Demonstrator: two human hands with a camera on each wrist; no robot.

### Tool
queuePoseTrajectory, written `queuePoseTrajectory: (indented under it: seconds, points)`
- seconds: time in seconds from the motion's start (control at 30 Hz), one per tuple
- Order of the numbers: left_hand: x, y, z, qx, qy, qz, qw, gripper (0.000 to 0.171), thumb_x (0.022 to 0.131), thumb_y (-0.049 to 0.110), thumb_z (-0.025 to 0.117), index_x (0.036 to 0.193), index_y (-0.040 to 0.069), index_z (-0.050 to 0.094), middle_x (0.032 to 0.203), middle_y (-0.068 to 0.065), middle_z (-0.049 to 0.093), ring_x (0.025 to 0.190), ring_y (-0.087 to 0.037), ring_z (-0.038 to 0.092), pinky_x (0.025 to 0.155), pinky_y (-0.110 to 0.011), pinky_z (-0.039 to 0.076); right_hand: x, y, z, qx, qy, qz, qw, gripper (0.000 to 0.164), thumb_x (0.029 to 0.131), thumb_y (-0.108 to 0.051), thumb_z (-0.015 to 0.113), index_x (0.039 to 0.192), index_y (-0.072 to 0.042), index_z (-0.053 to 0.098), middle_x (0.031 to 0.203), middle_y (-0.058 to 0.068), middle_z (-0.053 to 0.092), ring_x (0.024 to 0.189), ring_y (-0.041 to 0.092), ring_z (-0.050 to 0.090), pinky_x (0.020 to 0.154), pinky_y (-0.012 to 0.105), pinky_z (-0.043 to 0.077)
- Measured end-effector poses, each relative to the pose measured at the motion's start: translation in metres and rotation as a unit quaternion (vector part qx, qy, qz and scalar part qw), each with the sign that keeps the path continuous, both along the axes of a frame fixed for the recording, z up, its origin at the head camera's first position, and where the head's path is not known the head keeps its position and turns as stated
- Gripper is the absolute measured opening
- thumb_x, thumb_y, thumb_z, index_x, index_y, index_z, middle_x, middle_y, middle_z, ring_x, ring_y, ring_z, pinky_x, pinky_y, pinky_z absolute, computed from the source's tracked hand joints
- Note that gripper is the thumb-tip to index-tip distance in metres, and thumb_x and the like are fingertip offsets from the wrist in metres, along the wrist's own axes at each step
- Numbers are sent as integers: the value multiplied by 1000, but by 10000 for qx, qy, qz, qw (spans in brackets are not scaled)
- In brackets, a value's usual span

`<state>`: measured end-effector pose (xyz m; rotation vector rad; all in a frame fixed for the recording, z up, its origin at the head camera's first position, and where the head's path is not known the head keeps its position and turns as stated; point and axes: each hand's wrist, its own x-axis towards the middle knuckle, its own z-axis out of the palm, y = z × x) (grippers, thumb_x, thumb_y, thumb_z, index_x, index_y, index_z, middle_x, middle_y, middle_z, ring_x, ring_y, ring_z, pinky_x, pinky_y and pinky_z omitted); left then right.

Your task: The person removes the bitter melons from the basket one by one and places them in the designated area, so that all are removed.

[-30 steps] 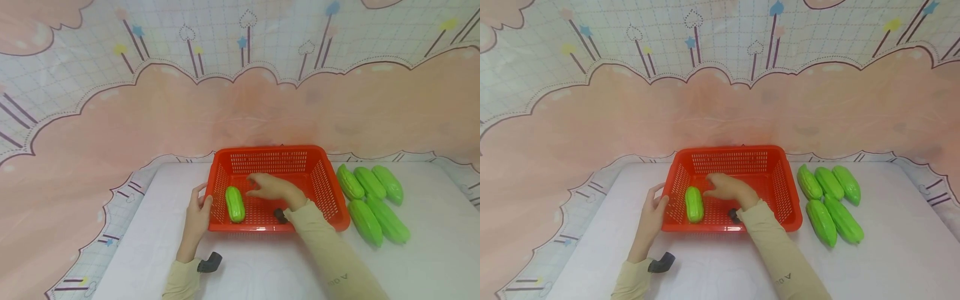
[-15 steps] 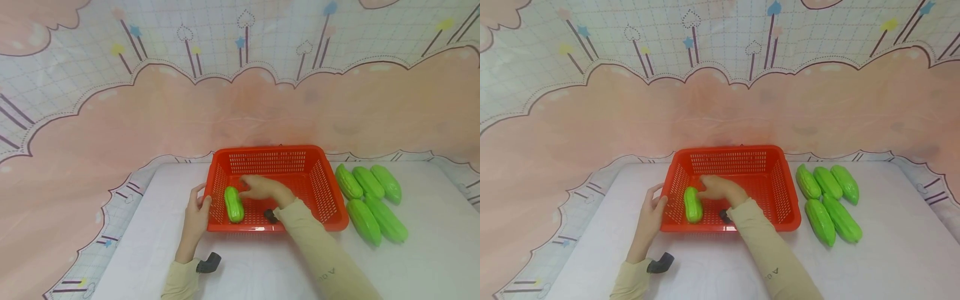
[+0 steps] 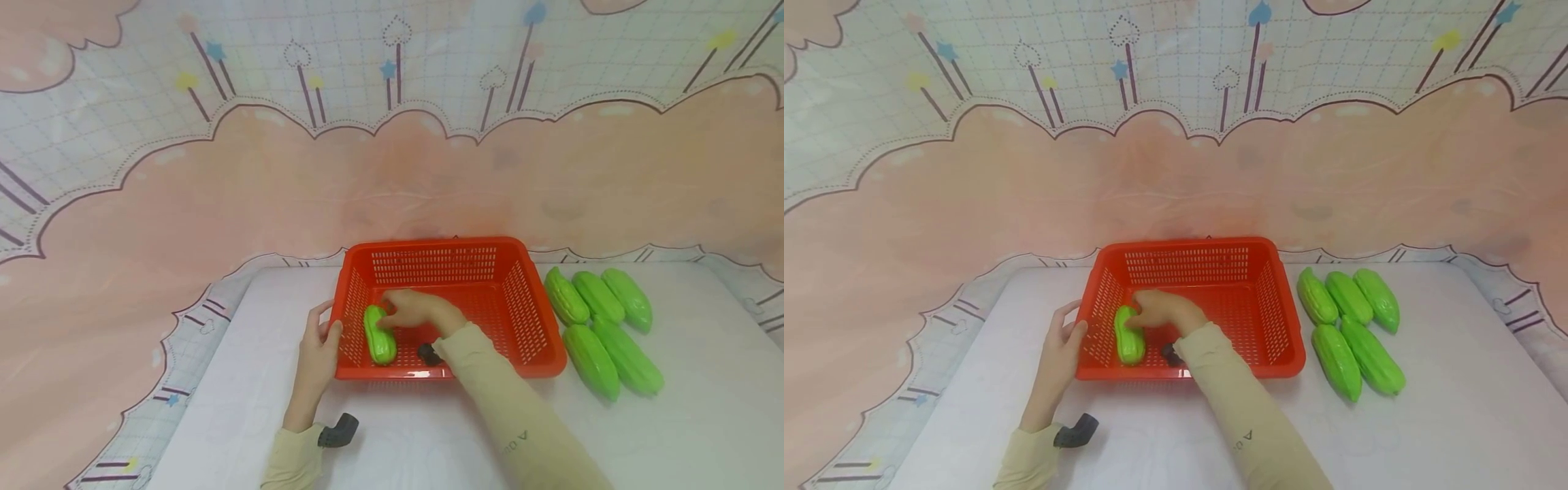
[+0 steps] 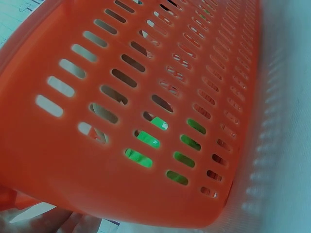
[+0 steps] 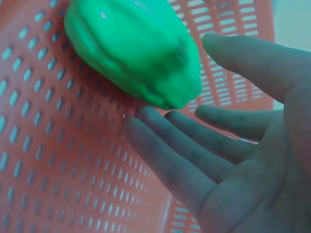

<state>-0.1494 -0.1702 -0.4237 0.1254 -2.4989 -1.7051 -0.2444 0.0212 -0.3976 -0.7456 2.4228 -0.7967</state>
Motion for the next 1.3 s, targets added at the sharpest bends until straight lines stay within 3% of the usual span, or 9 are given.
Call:
queuePoseTrajectory:
  seconds: [0.6,1.03,1.3]
  points:
    - [-1,-1,0,67,63,-15,10000,44,104,14,45,148,15,38,120,-25,66,99,-33,66,81,-42,57,-3,-14,-4,176,-304,-168,9992,49,94,-31,67,133,-5,53,111,4,61,101,19,55,97,39,48]
    - [0,-2,0,75,120,-16,9999,44,104,14,46,147,14,39,116,-25,67,95,-31,66,78,-40,56,-1,-16,-3,-38,-436,-387,9983,54,92,-24,71,137,-3,51,129,13,60,116,27,56,103,43,47]
    - [-1,-2,-1,6,102,33,9999,43,103,12,46,146,14,40,116,-24,67,97,-31,66,79,-42,56,-1,-15,-1,-200,-442,-461,9978,51,91,-20,72,135,-3,52,128,13,60,114,27,57,101,42,48]
